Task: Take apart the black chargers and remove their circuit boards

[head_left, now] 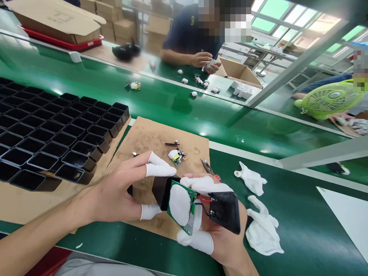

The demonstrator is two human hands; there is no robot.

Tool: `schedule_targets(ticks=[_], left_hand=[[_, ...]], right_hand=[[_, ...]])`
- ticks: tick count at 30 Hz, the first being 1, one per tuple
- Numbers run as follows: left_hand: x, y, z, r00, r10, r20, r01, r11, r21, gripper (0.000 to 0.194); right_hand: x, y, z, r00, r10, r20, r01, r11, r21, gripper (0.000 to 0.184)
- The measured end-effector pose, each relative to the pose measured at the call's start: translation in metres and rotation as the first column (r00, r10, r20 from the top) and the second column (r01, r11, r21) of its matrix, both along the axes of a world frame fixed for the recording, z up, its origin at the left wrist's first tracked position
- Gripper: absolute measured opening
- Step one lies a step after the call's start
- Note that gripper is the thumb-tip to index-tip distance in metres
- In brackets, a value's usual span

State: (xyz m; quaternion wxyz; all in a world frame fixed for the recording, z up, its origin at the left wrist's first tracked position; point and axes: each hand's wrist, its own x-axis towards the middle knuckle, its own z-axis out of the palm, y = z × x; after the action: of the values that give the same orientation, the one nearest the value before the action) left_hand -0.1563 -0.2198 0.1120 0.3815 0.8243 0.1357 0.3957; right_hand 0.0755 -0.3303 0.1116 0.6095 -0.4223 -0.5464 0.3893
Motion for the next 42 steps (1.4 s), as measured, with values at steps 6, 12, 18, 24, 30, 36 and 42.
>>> schedule_targets(ticks=[6, 12, 18, 24, 30, 36, 42], left_hand=[[-0.001, 0.0, -0.002, 1.0, -0.018, -0.006, 0.018, 1.0, -0.016, 0.071], [0.0, 0.0, -0.002, 1.0, -0.024, -0.007, 0.024, 1.0, -0.018, 0.072], [-0.001, -0.001, 0.0, 0.999, -0.037, -0.001, 0.037, 0.999, -0.037, 0.072], [-0.001, -0.001, -0.003, 0.999, -0.051, 0.018, 0.052, 0.998, -0.043, 0.074], [0.0, 0.0, -0.005, 0.998, -0.048, 0.035, 0.048, 0.999, 0.004, 0.071], [0.001, 0.001, -0.004, 0.998, -0.05, 0.044, 0.05, 0.999, 0.015, 0.067], [0.002, 0.0, 0.0, 1.0, -0.015, 0.019, 0.014, 1.0, 0.014, 0.064]], right_hand=[[-0.005, 0.002, 0.004, 1.0, -0.001, -0.018, 0.002, 1.0, 0.03, 0.071], [-0.004, 0.001, 0.003, 1.0, -0.011, -0.001, 0.011, 1.0, 0.018, 0.07], [-0.005, 0.004, 0.0, 0.999, 0.017, 0.031, -0.019, 0.999, 0.045, 0.075], [-0.003, 0.006, -0.001, 0.997, 0.014, 0.073, -0.02, 0.996, 0.083, 0.077], [-0.002, 0.006, -0.002, 0.992, 0.009, 0.122, -0.023, 0.993, 0.114, 0.079], [-0.001, 0.005, -0.006, 0.989, 0.001, 0.146, -0.018, 0.994, 0.111, 0.08], [-0.005, 0.004, -0.007, 0.994, -0.002, 0.112, -0.007, 0.996, 0.086, 0.076]])
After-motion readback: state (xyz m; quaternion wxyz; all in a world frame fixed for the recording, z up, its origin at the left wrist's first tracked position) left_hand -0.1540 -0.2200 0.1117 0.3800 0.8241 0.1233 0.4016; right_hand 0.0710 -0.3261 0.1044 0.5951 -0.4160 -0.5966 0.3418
